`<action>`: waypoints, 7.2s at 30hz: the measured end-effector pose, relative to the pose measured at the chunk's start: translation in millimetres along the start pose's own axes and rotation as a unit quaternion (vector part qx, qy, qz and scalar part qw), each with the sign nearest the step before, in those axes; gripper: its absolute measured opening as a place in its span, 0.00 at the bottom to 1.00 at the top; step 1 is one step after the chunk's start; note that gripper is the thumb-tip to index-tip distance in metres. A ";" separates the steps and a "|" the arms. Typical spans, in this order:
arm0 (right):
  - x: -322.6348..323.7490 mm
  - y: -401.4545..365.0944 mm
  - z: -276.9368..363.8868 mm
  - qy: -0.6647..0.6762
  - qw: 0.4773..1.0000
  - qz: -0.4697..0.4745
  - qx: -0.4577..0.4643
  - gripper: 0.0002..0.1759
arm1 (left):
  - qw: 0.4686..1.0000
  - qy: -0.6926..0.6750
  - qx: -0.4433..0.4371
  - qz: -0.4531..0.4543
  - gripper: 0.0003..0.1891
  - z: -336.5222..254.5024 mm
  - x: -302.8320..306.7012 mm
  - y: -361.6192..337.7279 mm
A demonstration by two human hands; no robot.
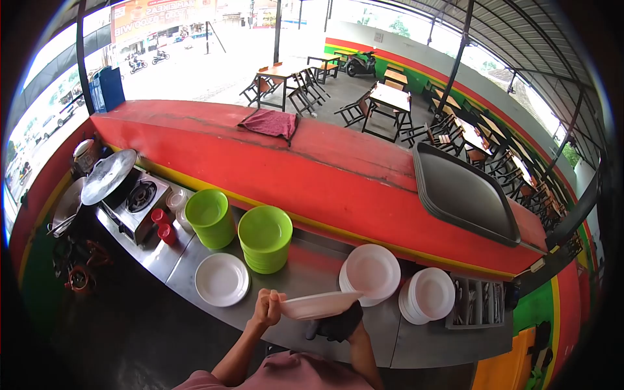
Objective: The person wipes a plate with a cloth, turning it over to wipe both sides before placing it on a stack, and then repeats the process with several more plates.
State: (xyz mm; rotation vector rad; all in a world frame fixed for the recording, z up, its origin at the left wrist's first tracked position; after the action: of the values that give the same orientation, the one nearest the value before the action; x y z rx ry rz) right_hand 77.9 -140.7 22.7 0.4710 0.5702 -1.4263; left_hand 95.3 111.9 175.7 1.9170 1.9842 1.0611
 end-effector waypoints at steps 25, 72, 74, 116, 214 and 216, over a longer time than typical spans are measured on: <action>-29.5 10.8 12.1 0.036 0.946 -0.317 0.053 0.21 | 0.868 -0.236 0.388 0.201 0.19 152.4 -52.5 -16.7; 188.5 3.2 48.9 0.014 0.961 -0.275 -0.028 0.14 | 0.902 0.001 0.387 0.191 0.19 102.9 -245.9 -32.0; 192.0 3.5 50.6 -0.003 0.957 -0.288 -0.029 0.16 | 0.910 0.033 0.370 0.183 0.19 101.0 -251.6 -33.4; 135.6 -12.3 3.0 0.179 0.928 -0.309 -0.106 0.17 | 0.828 -0.134 0.510 0.192 0.29 97.5 -193.3 -92.7; -74.4 68.0 -210.8 0.136 0.927 0.017 -0.349 0.20 | 0.777 0.255 0.476 -0.324 0.41 281.5 131.2 -231.0; -83.2 68.5 -191.4 0.117 0.939 0.005 -0.324 0.17 | 0.776 0.212 0.482 -0.346 0.41 267.5 128.5 -228.2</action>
State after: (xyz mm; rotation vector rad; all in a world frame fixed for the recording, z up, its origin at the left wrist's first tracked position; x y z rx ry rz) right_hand 125.4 49.1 -77.0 0.1088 1.1765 -1.0926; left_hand 50.8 347.5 -111.8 0.9048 3.5415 0.2264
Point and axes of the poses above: each hand's wrist, its own y-axis towards the middle knuckle, its own x-axis out of the back of the hand, z = x × y, the point moved 7 cm from there along y, towards the middle knuckle, and after that the axes turned 11 degrees about y, right-handed, at the moved point
